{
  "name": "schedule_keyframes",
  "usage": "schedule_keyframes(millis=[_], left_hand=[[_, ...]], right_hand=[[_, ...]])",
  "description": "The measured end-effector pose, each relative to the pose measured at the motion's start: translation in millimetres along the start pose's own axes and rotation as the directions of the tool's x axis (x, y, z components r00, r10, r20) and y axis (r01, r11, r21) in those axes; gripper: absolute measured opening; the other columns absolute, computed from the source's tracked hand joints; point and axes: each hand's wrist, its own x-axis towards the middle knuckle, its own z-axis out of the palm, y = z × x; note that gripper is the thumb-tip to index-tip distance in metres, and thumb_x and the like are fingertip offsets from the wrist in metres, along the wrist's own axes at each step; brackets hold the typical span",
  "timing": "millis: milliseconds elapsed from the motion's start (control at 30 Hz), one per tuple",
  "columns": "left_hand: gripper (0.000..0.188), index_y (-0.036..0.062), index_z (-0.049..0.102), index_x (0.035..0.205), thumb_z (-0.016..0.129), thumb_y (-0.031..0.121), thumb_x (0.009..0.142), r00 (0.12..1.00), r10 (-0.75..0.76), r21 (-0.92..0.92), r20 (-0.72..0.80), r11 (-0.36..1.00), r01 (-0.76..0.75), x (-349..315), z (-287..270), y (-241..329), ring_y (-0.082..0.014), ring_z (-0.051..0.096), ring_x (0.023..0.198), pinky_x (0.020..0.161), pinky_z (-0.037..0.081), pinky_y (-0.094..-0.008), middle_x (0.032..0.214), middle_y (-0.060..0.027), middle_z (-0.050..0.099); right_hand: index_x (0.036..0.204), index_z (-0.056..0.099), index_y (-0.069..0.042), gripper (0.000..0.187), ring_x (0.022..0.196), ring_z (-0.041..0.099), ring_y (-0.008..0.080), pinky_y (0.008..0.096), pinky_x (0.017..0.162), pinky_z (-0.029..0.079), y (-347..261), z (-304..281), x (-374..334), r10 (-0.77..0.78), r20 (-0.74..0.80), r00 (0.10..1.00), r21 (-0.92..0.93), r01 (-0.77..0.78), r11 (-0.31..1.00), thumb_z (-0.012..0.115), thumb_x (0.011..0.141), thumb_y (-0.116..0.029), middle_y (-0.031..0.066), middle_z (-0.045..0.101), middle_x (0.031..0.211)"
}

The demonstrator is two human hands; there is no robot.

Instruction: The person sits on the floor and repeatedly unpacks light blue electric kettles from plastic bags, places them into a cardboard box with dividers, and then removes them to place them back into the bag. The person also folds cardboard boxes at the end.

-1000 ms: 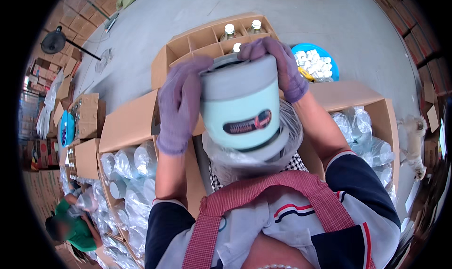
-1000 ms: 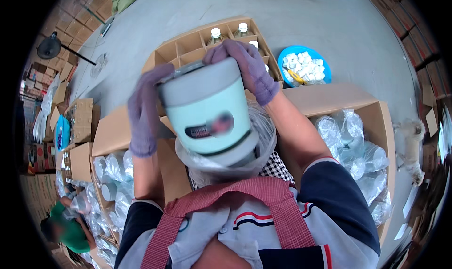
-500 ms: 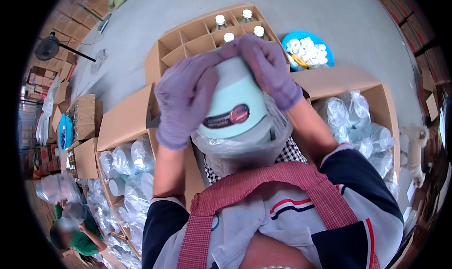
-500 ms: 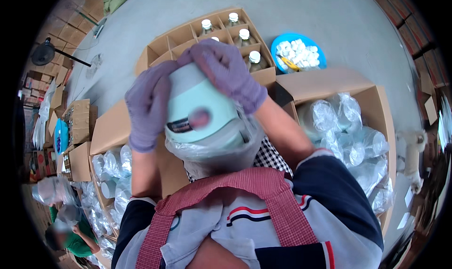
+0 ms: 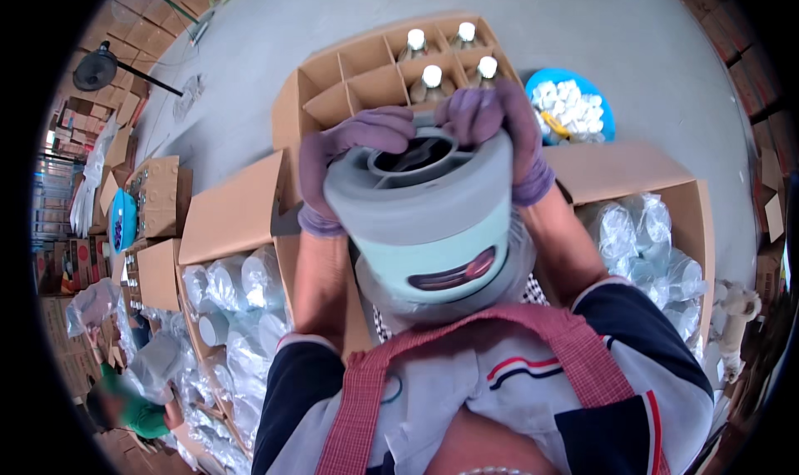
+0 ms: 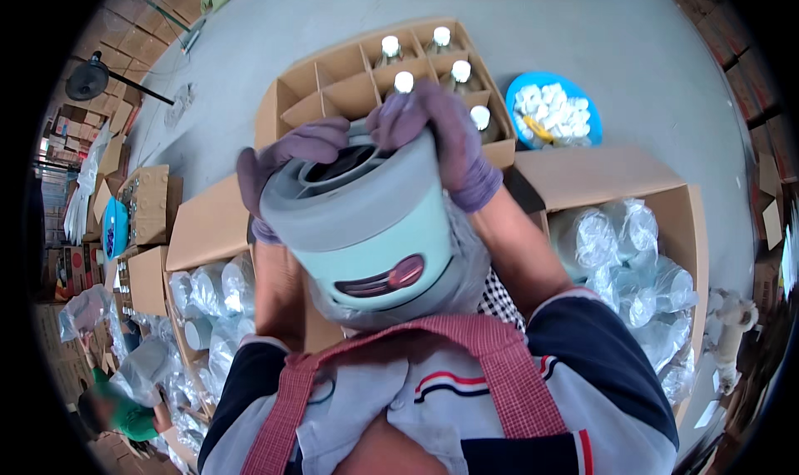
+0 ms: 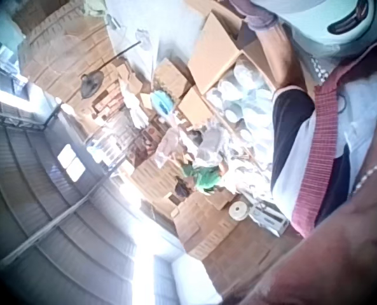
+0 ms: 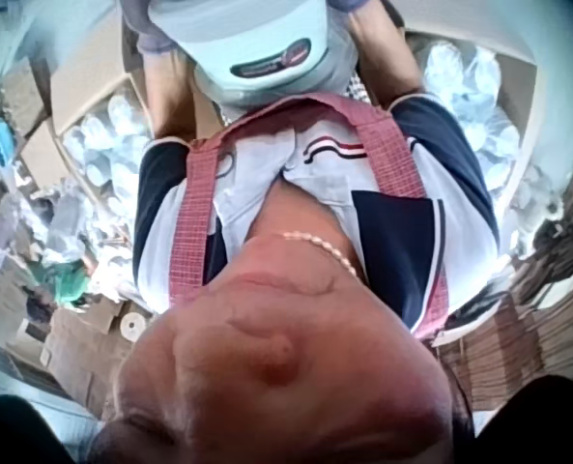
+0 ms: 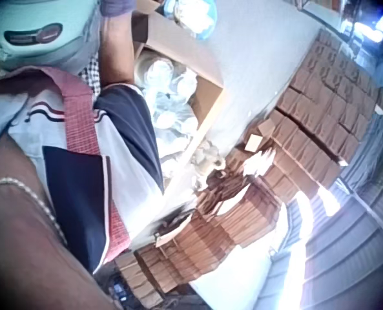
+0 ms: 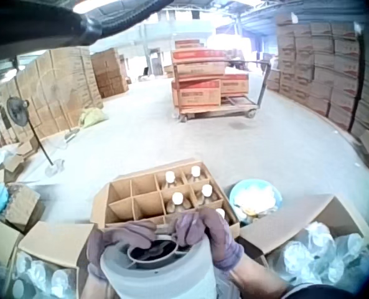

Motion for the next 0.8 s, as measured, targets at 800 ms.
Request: schedule_keyframes(millis=[800], left_hand=[[0.054, -0.0059, 0.065, 0.107, 0.037, 0.039, 0.097, 0.969, -0.204, 0.271, 0.143, 0.949, 0.16, 11.5, -18.5, 43.8, -0.0251, 0.059, 0.107, 0.096, 0.043, -0.0347, 0.115, -0.0177, 0.064]], right_hand=[[0.119, 0.048, -0.005, 0.028, 0.1, 0.062, 0.0246, 0.0322, 0.087, 0.049, -74.5, 31.4, 0.6, 0.292, 0.004, 0.956, -0.862, -0.144, 0.486, 0.035, 0.101, -0.022, 0.0132, 0.063, 0.109]])
